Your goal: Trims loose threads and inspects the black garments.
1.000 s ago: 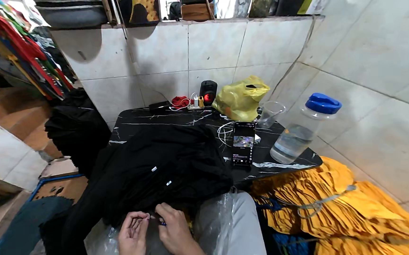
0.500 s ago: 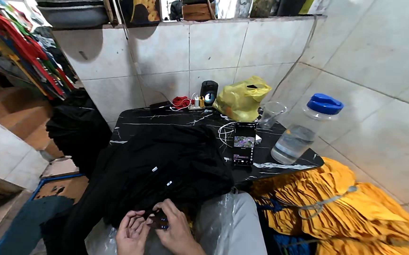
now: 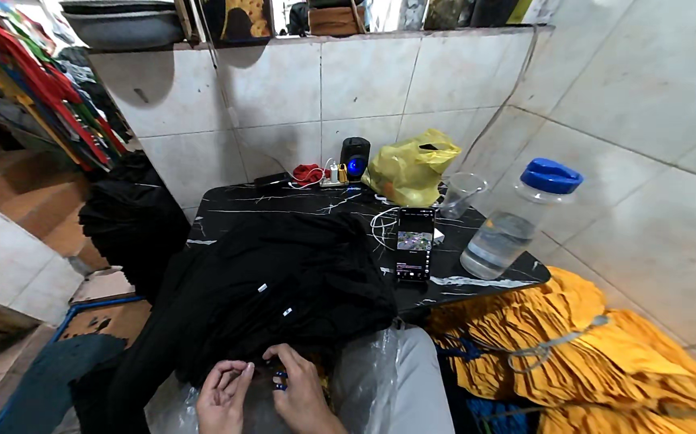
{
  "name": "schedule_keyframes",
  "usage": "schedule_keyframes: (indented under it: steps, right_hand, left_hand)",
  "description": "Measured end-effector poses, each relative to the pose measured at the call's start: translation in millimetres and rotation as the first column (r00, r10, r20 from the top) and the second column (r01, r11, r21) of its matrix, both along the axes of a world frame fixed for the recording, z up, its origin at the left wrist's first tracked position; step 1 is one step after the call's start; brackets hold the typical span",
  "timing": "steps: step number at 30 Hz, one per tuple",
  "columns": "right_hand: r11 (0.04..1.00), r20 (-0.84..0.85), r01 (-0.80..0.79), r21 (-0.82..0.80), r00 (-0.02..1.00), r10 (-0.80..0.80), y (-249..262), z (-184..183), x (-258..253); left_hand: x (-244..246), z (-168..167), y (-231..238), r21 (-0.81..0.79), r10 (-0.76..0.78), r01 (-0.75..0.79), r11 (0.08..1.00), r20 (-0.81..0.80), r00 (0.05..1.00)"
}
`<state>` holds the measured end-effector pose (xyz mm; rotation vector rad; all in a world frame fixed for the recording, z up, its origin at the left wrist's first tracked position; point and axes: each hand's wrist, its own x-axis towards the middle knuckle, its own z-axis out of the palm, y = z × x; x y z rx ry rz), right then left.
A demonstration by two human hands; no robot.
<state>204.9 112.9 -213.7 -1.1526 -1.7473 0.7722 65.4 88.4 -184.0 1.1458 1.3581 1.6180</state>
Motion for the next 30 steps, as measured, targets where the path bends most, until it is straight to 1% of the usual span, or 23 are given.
schedule_keyframes:
  steps: [2,6,9,10,12,15,17,19,23,25,26,27,28,29,30]
  right_hand:
    - [0.999,-0.028,-0.019,0.032,0.999,0.020,2.3,-2.9,1.0]
    - [0.996,-0.008,-0.058,0.071,0.998,0.058,5.7,1.0,5.7]
    - [0.991,-0.010,-0.081,0.110,0.997,0.082,8.0,-0.3,7.8]
    - [0.989,-0.031,-0.084,0.124,0.996,0.088,9.1,-2.6,8.6]
    - [0.989,-0.065,-0.080,0.121,0.994,0.088,10.7,-5.8,11.1]
    - [0.995,-0.104,-0.029,0.100,0.994,0.040,11.0,-4.5,13.8]
    - [0.992,-0.141,0.017,0.122,0.990,0.000,12.1,-4.8,13.1]
    - [0.990,-0.139,0.023,0.143,0.990,-0.003,13.0,-3.6,13.2]
    - [0.981,-0.054,-0.100,0.164,0.992,0.111,12.8,-2.0,12.4]
    - [0.979,-0.091,-0.094,0.179,0.990,0.111,13.2,-4.2,7.4]
    - [0.981,-0.122,-0.074,0.180,0.988,0.097,15.0,-5.0,5.1]
    - [0.985,-0.151,-0.070,0.161,0.984,0.094,17.0,-4.7,3.9]
    - [0.990,-0.182,-0.086,0.113,0.978,0.105,18.1,-3.0,3.6]
    - [0.992,-0.219,-0.120,0.038,0.968,0.126,18.9,0.0,3.9]
    - [0.985,-0.252,-0.166,-0.044,0.956,0.150,19.8,3.8,4.6]
  left_hand:
    - [0.0,1.1,0.2,-0.008,0.029,-0.029,1.000,0.024,0.999]
    - [-0.5,8.7,3.1,-0.004,0.135,-0.135,0.991,0.080,0.988]
    - [-1.9,7.3,7.0,0.037,0.136,-0.140,0.989,0.099,0.986]
    - [-1.6,6.2,8.5,0.034,0.122,-0.127,0.991,0.131,0.984]
    - [2.9,6.1,10.0,-0.010,0.113,-0.114,0.993,0.246,0.963]
    - [9.5,11.1,10.2,-0.077,0.155,-0.137,0.988,0.358,0.921]
    - [8.1,11.8,11.2,-0.078,0.166,-0.148,0.986,0.369,0.914]
    - [5.3,9.0,11.6,-0.068,0.160,-0.145,0.987,0.347,0.924]
    - [2.5,7.3,10.6,-0.048,0.138,-0.129,0.990,0.325,0.936]
    - [-1.5,7.9,8.0,-0.017,0.064,-0.062,0.998,0.272,0.960]
    - [-5.9,7.4,6.6,0.019,-0.013,0.010,1.000,0.200,0.980]
    - [-11.1,5.7,5.8,0.058,-0.094,0.091,0.994,0.059,0.994]
    - [-16.8,4.6,5.5,0.058,-0.152,0.160,0.985,-0.128,0.980]
    - [-20.7,5.6,5.5,0.012,-0.163,0.177,0.984,-0.347,0.924]
    - [-21.7,7.9,5.7,-0.042,-0.148,0.149,0.988,-0.532,0.834]
